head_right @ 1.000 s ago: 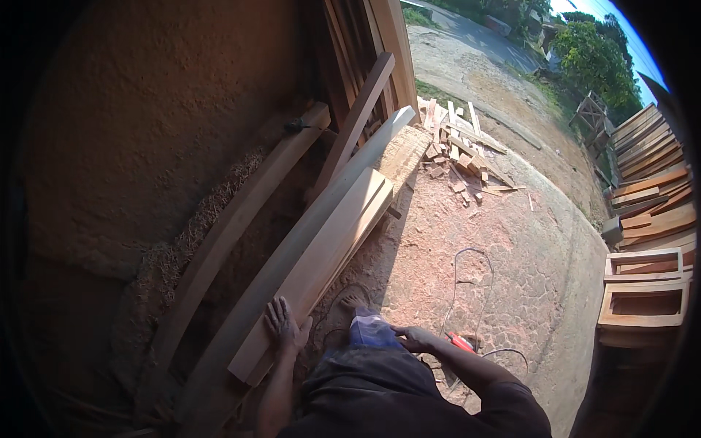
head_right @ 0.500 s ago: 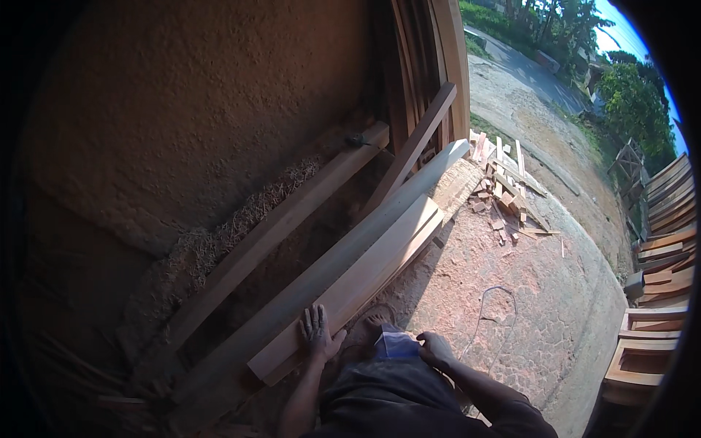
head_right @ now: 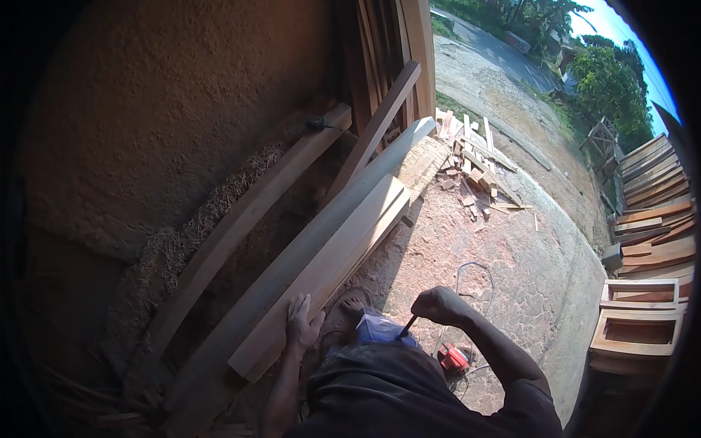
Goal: The person sands a wooden beam with a power sander, then uses a tape measure and a pencil to measure and mark different sections of several wooden beams and a door frame.
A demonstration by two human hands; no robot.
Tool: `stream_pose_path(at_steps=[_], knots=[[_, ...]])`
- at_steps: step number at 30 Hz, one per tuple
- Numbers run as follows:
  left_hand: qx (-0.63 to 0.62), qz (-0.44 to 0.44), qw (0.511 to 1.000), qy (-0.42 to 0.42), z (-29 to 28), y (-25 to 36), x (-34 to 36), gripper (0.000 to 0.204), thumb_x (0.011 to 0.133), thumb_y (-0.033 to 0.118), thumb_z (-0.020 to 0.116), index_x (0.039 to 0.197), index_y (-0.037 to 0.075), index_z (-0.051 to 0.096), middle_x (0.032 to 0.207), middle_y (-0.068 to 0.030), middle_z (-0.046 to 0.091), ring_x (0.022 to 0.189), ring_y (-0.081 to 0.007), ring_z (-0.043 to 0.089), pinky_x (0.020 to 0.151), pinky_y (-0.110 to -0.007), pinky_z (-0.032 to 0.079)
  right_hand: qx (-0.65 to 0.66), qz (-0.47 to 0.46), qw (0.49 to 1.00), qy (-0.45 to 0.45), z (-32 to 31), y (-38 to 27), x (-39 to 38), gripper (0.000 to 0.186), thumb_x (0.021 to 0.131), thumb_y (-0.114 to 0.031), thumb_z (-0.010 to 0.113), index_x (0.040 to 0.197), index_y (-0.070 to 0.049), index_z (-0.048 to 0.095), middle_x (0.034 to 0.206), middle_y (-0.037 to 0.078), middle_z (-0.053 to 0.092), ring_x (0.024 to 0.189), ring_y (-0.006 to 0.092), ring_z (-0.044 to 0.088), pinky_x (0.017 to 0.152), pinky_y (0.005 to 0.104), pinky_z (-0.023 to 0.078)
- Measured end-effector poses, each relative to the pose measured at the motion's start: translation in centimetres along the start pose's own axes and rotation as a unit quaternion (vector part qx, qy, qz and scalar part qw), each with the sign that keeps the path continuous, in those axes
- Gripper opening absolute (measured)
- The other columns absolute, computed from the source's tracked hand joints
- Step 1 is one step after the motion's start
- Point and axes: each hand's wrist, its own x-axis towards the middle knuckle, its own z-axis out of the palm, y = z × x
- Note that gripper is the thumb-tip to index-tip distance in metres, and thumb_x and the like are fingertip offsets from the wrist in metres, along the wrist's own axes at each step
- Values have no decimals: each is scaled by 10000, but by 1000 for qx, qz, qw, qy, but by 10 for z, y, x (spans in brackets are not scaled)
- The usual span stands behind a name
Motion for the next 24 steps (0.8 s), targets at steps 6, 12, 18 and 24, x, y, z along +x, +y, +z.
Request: stream_pose_path(at_steps=[6,12,18,24], knots=[[-252,88,947,-177,-72,175,10,380,946,251,565,1206,-25,571,1043,-199,672,958,-337,658,830,-386,516,159,-143,976,36,32,-93,21,99,851,-93,701,899,-15,663,814,51,677,758,95,627,668,268,508],[-505,-92,857,-42,-56,144,-18,323,1005,264,456,1089,-12,603,765,-61,626,691,-134,586,626,-284,468,155,-225,955,118,78,-107,35,152,817,-121,754,901,-25,672,805,61,667,753,121,652,657,280,519],[-523,-83,848,24,-47,122,-9,430,1036,370,373,1010,7,602,815,-61,619,715,-110,571,646,-258,475,187,-205,957,82,91,-119,50,179,794,-154,784,877,-28,687,788,70,655,743,130,656,644,278,512],[-563,-55,820,83,-32,108,30,382,1036,330,404,977,3,591,861,-61,617,759,-103,574,676,-256,490,201,-239,949,40,94,-118,83,198,784,-149,790,923,-35,704,801,61,655,774,137,654,672,282,513]])
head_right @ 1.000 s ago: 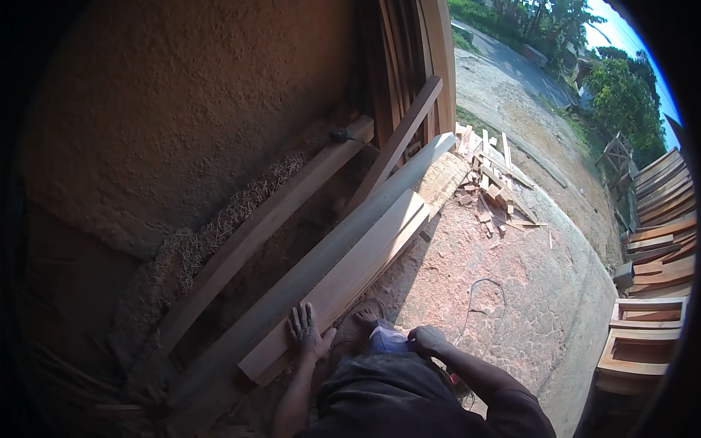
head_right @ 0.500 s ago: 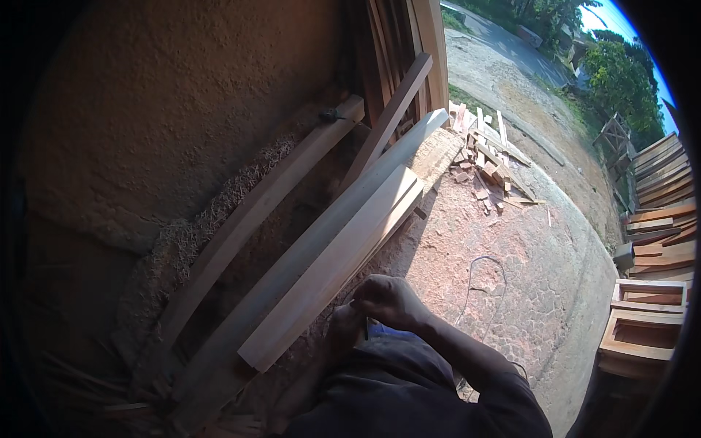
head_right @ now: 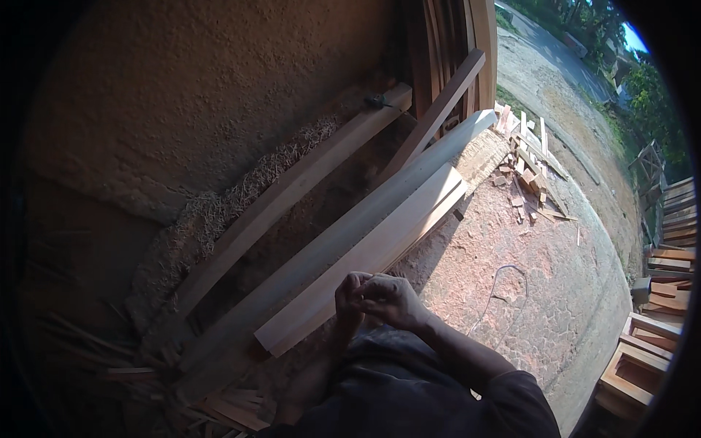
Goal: The person sands a wooden beam with a power sander, then uses a tape measure and a pencil to measure and mark different sections of several wooden beams and a door frame.
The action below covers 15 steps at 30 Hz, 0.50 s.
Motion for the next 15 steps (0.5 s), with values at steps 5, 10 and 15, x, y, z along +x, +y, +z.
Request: stream_pose_path(at_steps=[5,10,15], knots=[[8,37,998,43,-3,-10,42,367,1033,310,413,1013,-7,597,886,-76,620,835,-120,586,754,-274,490,-79,-73,994,-20,-21,9,54,189,789,-134,776,939,-40,710,855,81,642,763,187,652,695,305,517],[434,124,868,209,-32,-44,94,345,954,235,464,1109,-35,613,1090,-226,630,1044,-398,586,940,-472,427,46,-12,998,-37,-62,26,144,205,915,-173,647,1082,-53,661,915,76,619,737,156,630,663,292,516],[633,36,727,263,-47,-99,105,328,943,329,515,1155,91,591,1135,-122,616,1063,-332,569,909,-526,407,-191,-42,975,103,-135,85,311,207,917,-215,602,1043,-62,659,954,161,632,886,345,610,773,405,491]])
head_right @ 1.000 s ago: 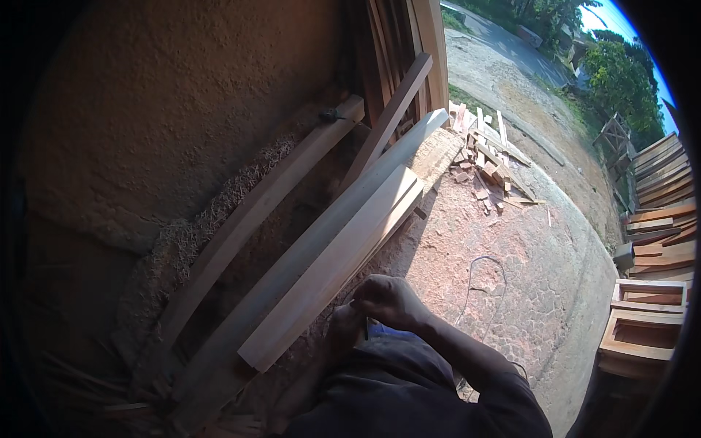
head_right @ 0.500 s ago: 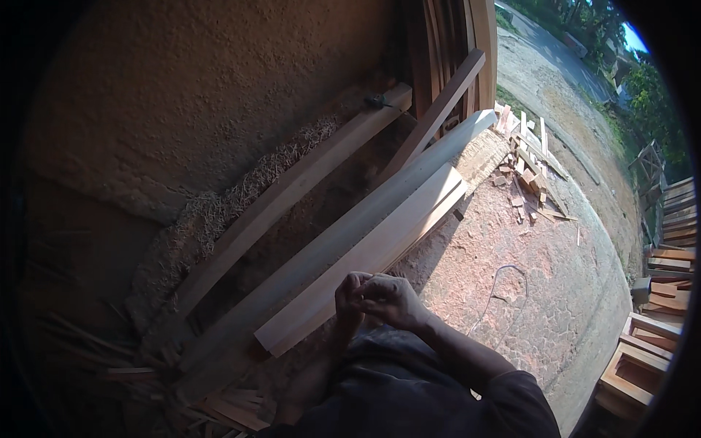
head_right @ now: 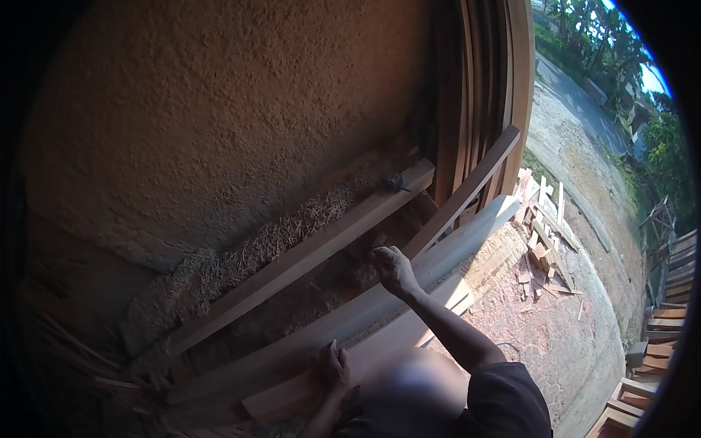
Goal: The person sands a wooden beam with a power sander, then uses a tape measure and a pencil to measure and mark different sections of several wooden beams and a door frame.
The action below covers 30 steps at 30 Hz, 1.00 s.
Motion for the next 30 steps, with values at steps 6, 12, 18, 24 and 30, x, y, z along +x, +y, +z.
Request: stream_pose_path(at_steps=[6,12,18,24,30], knots=[[35,-16,997,-63,-8,18,10,358,937,400,500,1103,111,630,1083,-88,642,1053,-302,577,909,-513,411,-223,114,967,52,-32,117,204,570,823,-374,689,1309,-182,461,1221,225,480,1035,430,595,865,469,499],[-5,-13,999,-35,-1,12,10,367,912,400,516,1066,93,644,1070,-95,656,1063,-314,573,923,-522,411,-326,130,934,-72,-19,130,276,568,806,-379,684,1274,-138,469,1251,250,467,1090,451,576,878,503,501],[14,-6,998,-58,-16,19,18,411,913,418,530,1129,79,617,1106,-108,648,1060,-319,578,926,-519,412,-234,154,956,-81,11,140,246,480,799,-391,685,1132,-74,547,1095,206,588,963,351,649,800,423,531],[-345,-148,926,29,-41,21,21,624,966,489,452,1374,20,394,1283,-187,519,1073,-310,574,936,-452,431,344,181,857,-339,97,49,18,480,848,-376,737,1111,-30,534,920,35,631,853,117,612,774,296,525],[-562,-264,782,-59,-86,11,-10,522,999,404,359,1364,31,369,1270,-161,503,1047,-242,586,803,-355,502,225,258,884,-319,124,-46,-174,548,917,-452,625,1222,-5,541,940,56,643,847,112,597,716,290,493]])
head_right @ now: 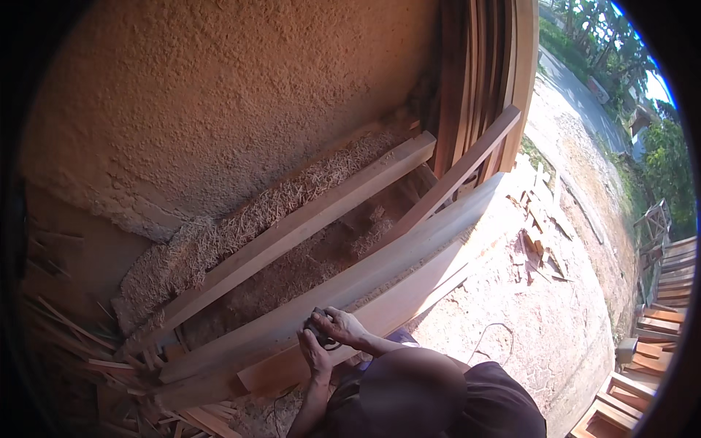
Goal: The person sands a wooden beam with a power sander, then uses a tape measure and a pencil to measure and mark different sections of several wooden beams and a door frame.
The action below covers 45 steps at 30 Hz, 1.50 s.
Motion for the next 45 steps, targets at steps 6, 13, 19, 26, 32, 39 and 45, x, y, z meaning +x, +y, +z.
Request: stream_pose_path(at_steps=[6,13,19,26,32,39,45], knots=[[-162,-200,966,-2,-71,-22,-38,414,961,314,420,1249,41,539,1170,-150,587,1010,-273,600,818,-378,523,82,-21,995,-59,39,96,-34,471,968,-333,571,1306,-19,476,973,72,640,785,132,597,682,284,498],[250,169,937,-175,-90,-2,-36,320,954,206,527,1197,5,584,1121,-156,599,1069,-263,576,916,-361,458,167,-10,985,-36,48,77,-79,396,959,-243,597,1289,-57,480,995,92,658,886,139,633,730,262,513],[314,31,919,-235,-63,-3,-40,380,874,324,642,1083,7,613,997,-142,640,922,-241,634,813,-352,493,114,15,993,-27,14,70,-79,218,904,-217,667,998,-87,520,745,40,621,535,96,557,423,243,390],[441,-7,879,-179,-96,-59,-28,313,767,232,628,984,10,593,874,-197,641,826,-304,645,729,-404,496,115,8,969,220,-147,75,-91,167,902,-222,670,905,-102,554,649,-20,520,478,59,445,400,211,337],[459,43,872,-165,-119,-50,-48,213,737,109,575,902,-2,649,701,-102,589,664,-159,552,623,-323,459,188,-55,902,385,-310,98,-121,166,888,-204,667,829,-60,611,630,-8,543,463,74,445,388,227,337],[425,45,898,-105,-108,-39,-44,169,840,153,578,881,8,653,767,-148,627,717,-237,608,675,-357,483,143,-53,883,444,-362,99,-74,148,854,-198,689,848,-56,644,578,0,532,440,79,455,384,234,334],[420,40,903,-81,-119,-7,-41,196,863,212,566,885,37,650,862,-186,649,852,-354,638,737,-404,493,25,-185,891,413,-388,153,-36,267,889,-266,654,842,-4,644,527,-20,492,411,61,422,390,232,312]])
